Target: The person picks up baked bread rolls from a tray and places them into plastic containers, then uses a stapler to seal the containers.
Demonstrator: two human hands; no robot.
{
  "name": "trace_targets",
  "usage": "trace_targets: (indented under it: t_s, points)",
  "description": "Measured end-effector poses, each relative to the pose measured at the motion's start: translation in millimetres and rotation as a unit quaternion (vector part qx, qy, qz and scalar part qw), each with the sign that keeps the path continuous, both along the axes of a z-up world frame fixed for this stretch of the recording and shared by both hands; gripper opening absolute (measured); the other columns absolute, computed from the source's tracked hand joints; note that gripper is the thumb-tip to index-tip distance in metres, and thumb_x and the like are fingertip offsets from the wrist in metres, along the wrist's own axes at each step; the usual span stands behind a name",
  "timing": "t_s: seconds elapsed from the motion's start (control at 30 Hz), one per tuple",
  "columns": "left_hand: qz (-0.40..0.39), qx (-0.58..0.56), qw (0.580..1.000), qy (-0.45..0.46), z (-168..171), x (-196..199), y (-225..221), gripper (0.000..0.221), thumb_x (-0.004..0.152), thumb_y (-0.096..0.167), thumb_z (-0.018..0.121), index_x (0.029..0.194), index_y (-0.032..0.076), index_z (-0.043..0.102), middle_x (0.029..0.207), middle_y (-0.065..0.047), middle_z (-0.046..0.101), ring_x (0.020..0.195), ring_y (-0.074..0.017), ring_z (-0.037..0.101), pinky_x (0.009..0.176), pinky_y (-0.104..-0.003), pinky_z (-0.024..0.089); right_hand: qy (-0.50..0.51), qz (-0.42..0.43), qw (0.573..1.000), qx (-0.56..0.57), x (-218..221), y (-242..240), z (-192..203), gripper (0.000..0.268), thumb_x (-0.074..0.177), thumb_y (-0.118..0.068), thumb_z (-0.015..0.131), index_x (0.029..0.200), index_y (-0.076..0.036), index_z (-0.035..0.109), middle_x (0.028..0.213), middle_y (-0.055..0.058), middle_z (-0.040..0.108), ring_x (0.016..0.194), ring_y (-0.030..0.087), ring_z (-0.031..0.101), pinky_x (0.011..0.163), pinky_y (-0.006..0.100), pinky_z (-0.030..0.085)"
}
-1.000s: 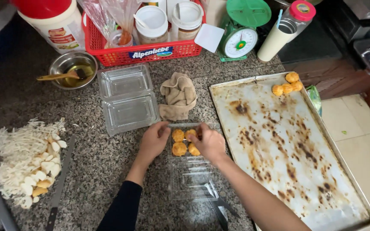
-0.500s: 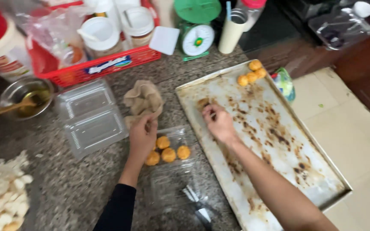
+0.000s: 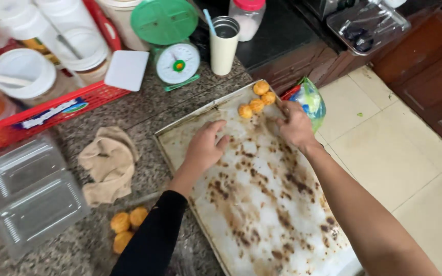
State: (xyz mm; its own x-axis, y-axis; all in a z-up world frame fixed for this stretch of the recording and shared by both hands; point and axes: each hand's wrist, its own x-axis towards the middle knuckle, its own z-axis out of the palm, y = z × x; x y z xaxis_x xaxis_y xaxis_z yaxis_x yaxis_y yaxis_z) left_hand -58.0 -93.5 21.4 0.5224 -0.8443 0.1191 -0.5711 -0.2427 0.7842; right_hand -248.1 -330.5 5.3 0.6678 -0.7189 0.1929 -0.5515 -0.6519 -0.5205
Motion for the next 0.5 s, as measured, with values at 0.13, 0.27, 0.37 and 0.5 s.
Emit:
trace_targets:
  t_s: [0.13,0.27,0.37,0.5]
  points:
    - [-0.029,-0.028,0.995,-0.086,-31,-3,-51,0.051,0.084,0.025,0.078,0.131,0.011,0.062,0.128,-0.018,0.063,0.117,-0.0385,0.059,0.095,-0.048,0.05,-0.009,0.004,1.0,0.02,13,-13,12,0.049,0.082,-0.013,0.073,0.13,-0.006,0.062,0.128,0.02,0.061,0.119,0.036,0.06,0.101,0.042,0.048]
    - [-0.025,0.087,0.994,-0.058,-16,-9,-90,0.064,0.083,0.027,0.078,0.14,0.014,0.053,0.131,-0.014,0.058,0.121,-0.0373,0.056,0.099,-0.048,0.049,-0.013,-0.004,1.0,0.019,37,-29,9,0.045,0.089,-0.019,0.074,0.13,-0.006,0.061,0.124,0.02,0.062,0.114,0.037,0.062,0.098,0.043,0.049]
    - [-0.009,0.12,0.99,-0.079,-12,-12,-111,0.068,0.081,0.026,0.078,0.142,0.014,0.051,0.131,-0.013,0.056,0.121,-0.0354,0.056,0.095,-0.05,0.051,-0.016,-0.03,0.999,0.011,59,-37,3,0.043,0.09,-0.019,0.073,0.13,-0.006,0.062,0.123,0.019,0.063,0.11,0.036,0.064,0.097,0.043,0.051]
    - [-0.004,0.133,0.983,-0.129,-35,-10,-126,0.062,0.079,0.026,0.08,0.134,0.012,0.056,0.128,-0.011,0.055,0.119,-0.0336,0.057,0.091,-0.048,0.055,-0.018,-0.03,0.999,-0.04,82,-48,-5,0.038,0.09,-0.02,0.074,0.125,-0.007,0.066,0.116,0.019,0.064,0.109,0.038,0.063,0.096,0.046,0.05]
